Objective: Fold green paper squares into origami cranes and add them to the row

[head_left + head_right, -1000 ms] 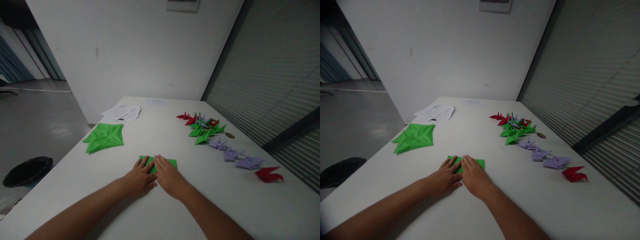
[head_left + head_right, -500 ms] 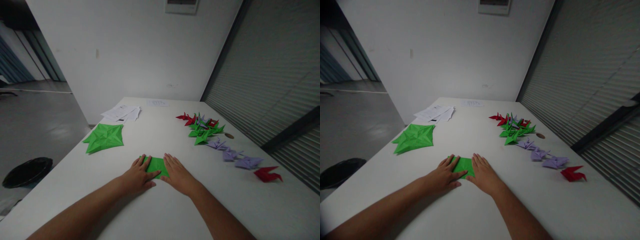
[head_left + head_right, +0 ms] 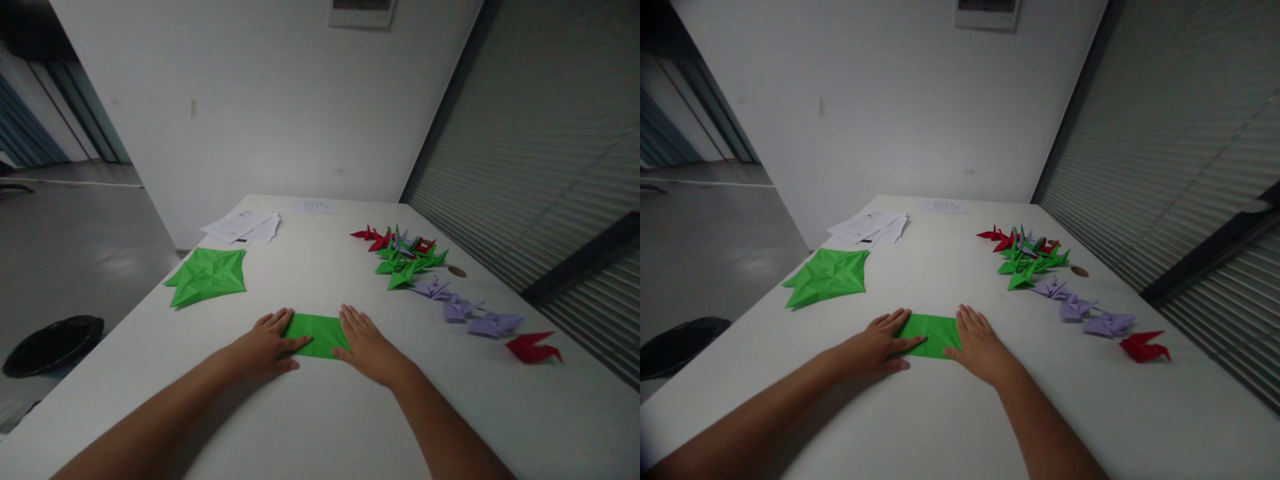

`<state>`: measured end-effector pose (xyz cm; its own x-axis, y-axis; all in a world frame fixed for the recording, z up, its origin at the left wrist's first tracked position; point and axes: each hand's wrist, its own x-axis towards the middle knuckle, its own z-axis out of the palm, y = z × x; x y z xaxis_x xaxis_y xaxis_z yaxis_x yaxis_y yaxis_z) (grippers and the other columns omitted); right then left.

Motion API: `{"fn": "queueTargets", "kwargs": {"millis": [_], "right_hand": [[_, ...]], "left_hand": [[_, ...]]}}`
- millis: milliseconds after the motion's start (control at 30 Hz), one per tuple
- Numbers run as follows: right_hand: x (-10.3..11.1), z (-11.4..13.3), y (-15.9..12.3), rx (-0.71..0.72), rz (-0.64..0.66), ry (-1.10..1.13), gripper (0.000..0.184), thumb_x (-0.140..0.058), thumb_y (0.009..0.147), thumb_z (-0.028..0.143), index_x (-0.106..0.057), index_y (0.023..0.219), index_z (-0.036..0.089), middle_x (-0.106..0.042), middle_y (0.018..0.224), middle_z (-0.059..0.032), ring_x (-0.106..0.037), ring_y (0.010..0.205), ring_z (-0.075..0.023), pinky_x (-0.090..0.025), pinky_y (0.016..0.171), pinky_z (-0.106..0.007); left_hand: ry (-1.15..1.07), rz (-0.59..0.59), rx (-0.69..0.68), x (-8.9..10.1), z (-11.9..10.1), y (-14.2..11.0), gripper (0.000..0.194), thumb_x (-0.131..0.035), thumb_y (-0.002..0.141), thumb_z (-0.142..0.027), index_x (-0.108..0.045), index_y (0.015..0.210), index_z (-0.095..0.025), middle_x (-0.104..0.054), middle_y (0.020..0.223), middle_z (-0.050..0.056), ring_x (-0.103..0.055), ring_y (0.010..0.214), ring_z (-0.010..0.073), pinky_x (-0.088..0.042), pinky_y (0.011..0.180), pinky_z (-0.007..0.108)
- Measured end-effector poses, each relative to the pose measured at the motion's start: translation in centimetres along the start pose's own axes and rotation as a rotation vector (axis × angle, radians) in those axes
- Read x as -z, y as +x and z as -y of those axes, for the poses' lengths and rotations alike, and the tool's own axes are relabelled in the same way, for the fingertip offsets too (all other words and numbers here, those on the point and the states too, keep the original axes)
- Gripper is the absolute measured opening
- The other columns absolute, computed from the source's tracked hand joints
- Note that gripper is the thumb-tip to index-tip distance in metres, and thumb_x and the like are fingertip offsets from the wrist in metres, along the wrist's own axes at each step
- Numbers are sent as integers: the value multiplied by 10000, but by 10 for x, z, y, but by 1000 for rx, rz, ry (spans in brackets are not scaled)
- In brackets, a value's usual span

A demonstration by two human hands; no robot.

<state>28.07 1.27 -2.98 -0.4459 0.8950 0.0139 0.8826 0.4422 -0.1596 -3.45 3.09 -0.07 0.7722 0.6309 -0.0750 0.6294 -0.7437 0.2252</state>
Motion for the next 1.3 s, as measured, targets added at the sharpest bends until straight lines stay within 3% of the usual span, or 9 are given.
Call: {"fn": "queueTargets", "kwargs": {"millis": [200, 333, 433, 533, 633, 800, 967, 1133, 1300], "right_hand": [[2, -1, -1, 63, -62, 35, 942, -521, 968, 678, -241, 1639, 79, -241, 1679, -262, -208, 1578, -372, -230, 1266, -577], [18, 2, -2, 188, -88, 124, 1129, -636, 864, 737, -123, 1667, 131, -201, 1704, -225, -166, 1591, -359, -221, 1277, -563], [28, 6, -5, 223, -42, 212, 1228, -743, 776, 722, -131, 1667, 139, -209, 1704, -221, -199, 1582, -370, -257, 1267, -545], [34, 10, -8, 218, 10, 275, 1254, -833, 719, 631, -175, 1660, 126, -234, 1699, -221, -245, 1569, -366, -285, 1260, -526], [37, 13, -10, 197, -3, 311, 1079, -810, 783, 438, -240, 1648, 140, -314, 1679, -193, -324, 1541, -329, -315, 1253, -501], [38, 14, -10, 196, -53, 371, 834, -662, 803, 174, -396, 1593, 174, -472, 1600, -156, -453, 1468, -285, -360, 1233, -479], [35, 11, -4, 190, -110, 441, 658, -655, 806, 148, -571, 1459, 153, -604, 1475, -171, -557, 1371, -302, -415, 1191, -491], [33, 8, 5, 163, -249, 546, 421, -546, 810, 50, -733, 1165, 179, -752, 1180, -125, -695, 1114, -260, -530, 1036, -423], [26, 5, 11, 4, -349, 623, 214, -541, 928, 228, -733, 846, 178, -742, 872, -87, -696, 832, -237, -547, 790, -360]], "left_hand": [[-139, -72, -9, 10, 17, -6, 926, -757, 848, -552, -326, 1623, -287, -310, 1670, 201, -351, 1520, 399, -350, 1201, 553], [-239, -153, -9, 12, 22, -6, 853, -778, 837, -456, -416, 1585, -265, -452, 1608, 161, -464, 1462, 343, -394, 1196, 483], [-270, -188, -6, 14, 21, -6, 773, -765, 842, -400, -483, 1545, -243, -529, 1550, 154, -515, 1419, 326, -417, 1182, 470], [-252, -182, -34, 17, 17, -6, 871, -829, 766, -465, -495, 1534, -227, -542, 1534, 168, -513, 1413, 350, -407, 1187, 494], [-219, -179, -33, 19, 14, -6, 917, -864, 716, -467, -501, 1524, -229, -549, 1527, 164, -507, 1414, 355, -402, 1188, 498], [-219, -188, 3, 22, 12, -6, 774, -833, 746, -415, -572, 1437, -185, -604, 1457, 169, -555, 1348, 335, -435, 1157, 463], [-239, -182, 27, 23, 15, -7, 705, -778, 788, -368, -558, 1423, -156, -613, 1420, 181, -569, 1319, 327, -443, 1143, 435], [-312, -193, 55, 22, 21, -8, 606, -733, 829, -361, -573, 1386, -182, -652, 1342, 145, -613, 1236, 302, -473, 1090, 409], [-355, -255, 156, 21, 23, -5, 297, -616, 889, -259, -669, 1178, -215, -720, 1100, 83, -675, 1026, 258, -514, 920, 361]]}}
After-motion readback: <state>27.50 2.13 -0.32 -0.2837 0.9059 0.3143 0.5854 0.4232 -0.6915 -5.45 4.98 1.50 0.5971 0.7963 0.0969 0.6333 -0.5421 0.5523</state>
